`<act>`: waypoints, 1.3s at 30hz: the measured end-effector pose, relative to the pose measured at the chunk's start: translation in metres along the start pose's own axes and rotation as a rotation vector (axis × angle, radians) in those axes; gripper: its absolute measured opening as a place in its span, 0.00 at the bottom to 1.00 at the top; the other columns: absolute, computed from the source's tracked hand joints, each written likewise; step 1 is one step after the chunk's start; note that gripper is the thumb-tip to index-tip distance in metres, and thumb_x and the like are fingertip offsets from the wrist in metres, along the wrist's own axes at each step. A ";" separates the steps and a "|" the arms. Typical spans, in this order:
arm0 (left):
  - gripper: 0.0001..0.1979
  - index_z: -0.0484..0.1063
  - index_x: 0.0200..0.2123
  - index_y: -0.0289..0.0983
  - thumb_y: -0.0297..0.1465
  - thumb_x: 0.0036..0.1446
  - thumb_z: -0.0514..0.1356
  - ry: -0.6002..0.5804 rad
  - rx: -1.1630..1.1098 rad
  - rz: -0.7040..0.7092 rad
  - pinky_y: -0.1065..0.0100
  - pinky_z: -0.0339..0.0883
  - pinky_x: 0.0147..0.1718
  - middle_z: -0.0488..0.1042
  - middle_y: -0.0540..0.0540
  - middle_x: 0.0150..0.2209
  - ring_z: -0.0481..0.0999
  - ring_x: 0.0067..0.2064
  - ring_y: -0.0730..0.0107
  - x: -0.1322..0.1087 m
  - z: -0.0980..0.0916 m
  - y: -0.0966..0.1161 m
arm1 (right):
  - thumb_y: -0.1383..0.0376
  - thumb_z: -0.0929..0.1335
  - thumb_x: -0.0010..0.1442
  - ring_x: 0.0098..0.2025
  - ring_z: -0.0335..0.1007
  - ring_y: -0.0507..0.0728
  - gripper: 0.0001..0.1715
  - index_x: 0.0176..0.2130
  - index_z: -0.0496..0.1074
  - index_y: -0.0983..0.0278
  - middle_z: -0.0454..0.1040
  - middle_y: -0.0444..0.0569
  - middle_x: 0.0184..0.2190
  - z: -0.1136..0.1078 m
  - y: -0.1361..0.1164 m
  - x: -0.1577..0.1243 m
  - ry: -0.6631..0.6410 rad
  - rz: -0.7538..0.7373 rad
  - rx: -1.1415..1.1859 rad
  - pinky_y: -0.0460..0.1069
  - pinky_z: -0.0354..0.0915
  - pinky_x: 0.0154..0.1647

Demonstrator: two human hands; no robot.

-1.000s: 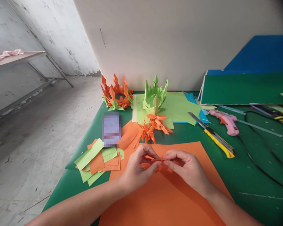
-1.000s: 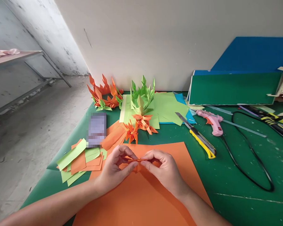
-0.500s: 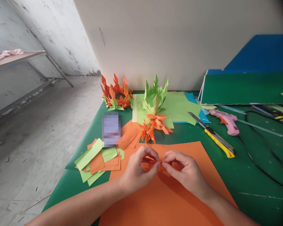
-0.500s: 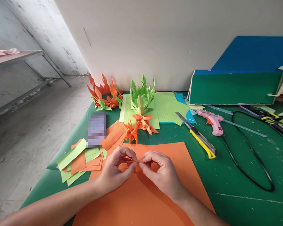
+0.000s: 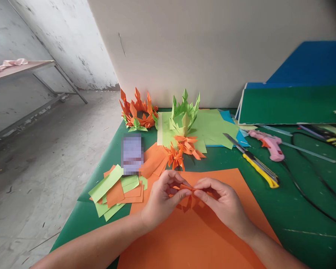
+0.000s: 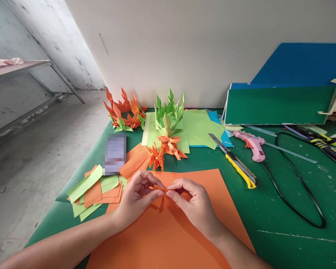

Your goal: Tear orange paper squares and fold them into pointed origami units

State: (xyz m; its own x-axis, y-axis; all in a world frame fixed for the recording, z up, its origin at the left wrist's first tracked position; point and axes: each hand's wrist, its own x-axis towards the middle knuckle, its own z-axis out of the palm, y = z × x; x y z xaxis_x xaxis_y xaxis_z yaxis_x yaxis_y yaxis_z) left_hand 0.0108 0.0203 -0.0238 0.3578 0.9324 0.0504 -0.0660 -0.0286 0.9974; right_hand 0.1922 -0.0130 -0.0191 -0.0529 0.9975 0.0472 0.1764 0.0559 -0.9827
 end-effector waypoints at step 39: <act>0.10 0.62 0.39 0.41 0.21 0.58 0.56 -0.033 0.095 0.037 0.74 0.67 0.35 0.65 0.51 0.36 0.68 0.37 0.75 0.003 0.000 0.004 | 0.61 0.65 0.64 0.27 0.63 0.52 0.10 0.30 0.67 0.62 0.66 0.42 0.25 -0.001 -0.003 0.002 -0.074 -0.018 -0.124 0.45 0.62 0.29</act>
State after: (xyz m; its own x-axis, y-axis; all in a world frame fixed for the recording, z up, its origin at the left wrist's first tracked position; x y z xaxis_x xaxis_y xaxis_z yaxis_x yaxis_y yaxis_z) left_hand 0.0114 0.0227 -0.0195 0.3873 0.9178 0.0873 0.0083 -0.0981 0.9951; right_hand 0.1926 -0.0107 -0.0161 -0.1289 0.9906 0.0466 0.2943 0.0831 -0.9521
